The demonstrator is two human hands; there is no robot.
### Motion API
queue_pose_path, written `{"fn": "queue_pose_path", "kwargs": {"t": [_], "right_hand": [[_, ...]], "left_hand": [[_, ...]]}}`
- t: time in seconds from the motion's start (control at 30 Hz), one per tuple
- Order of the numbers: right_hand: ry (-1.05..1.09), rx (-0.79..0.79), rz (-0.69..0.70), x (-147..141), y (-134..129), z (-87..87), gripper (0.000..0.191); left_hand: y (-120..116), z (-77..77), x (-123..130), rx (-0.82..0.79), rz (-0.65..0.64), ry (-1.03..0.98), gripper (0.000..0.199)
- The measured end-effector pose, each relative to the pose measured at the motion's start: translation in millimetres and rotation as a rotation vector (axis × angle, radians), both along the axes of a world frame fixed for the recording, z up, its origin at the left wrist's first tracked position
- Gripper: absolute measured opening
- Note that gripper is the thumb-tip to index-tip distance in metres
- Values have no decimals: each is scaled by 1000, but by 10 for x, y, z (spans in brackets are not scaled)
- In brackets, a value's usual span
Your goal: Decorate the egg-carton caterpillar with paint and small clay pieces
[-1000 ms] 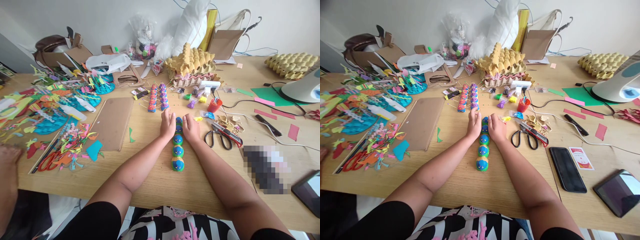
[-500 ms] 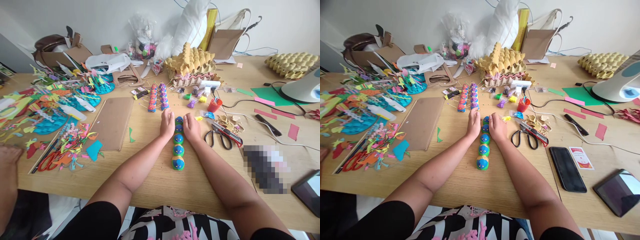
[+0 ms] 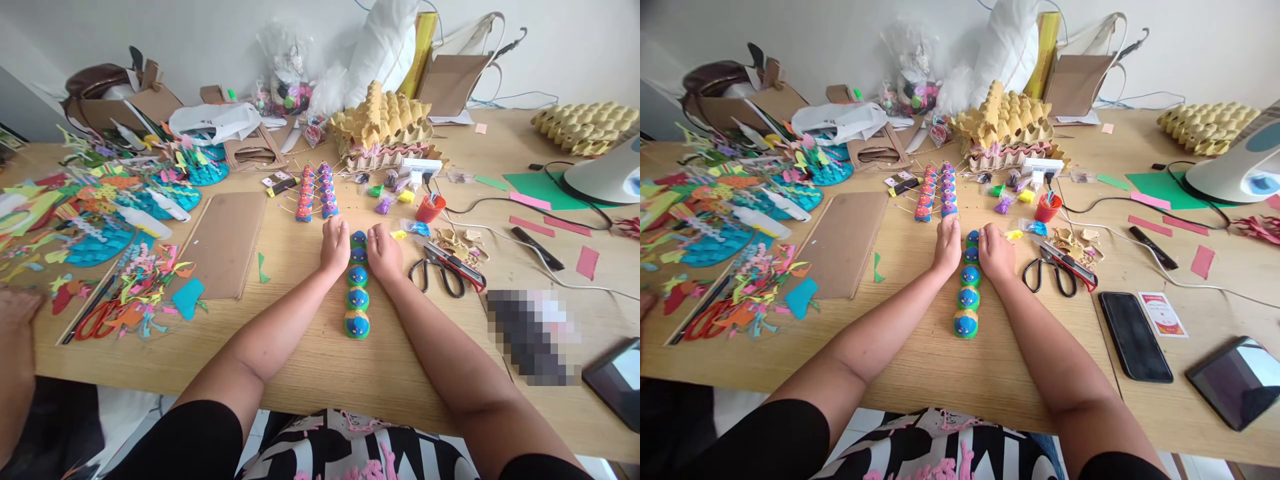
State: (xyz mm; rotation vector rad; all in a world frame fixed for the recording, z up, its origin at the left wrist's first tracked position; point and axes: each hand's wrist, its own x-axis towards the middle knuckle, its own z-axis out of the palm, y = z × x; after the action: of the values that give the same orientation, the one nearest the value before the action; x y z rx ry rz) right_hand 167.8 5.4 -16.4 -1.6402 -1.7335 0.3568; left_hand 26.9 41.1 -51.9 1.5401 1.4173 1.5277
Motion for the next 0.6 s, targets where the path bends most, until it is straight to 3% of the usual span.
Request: {"fn": "queue_pose_path", "kwargs": {"t": [0.2, 0.6], "right_hand": [[60, -15, -13, 12, 6, 10, 34], [172, 14, -26, 24, 38, -20, 24]], "left_hand": [[6, 5, -15, -1, 1, -35, 64], [41, 22, -41, -29, 36, -161, 53]]}}
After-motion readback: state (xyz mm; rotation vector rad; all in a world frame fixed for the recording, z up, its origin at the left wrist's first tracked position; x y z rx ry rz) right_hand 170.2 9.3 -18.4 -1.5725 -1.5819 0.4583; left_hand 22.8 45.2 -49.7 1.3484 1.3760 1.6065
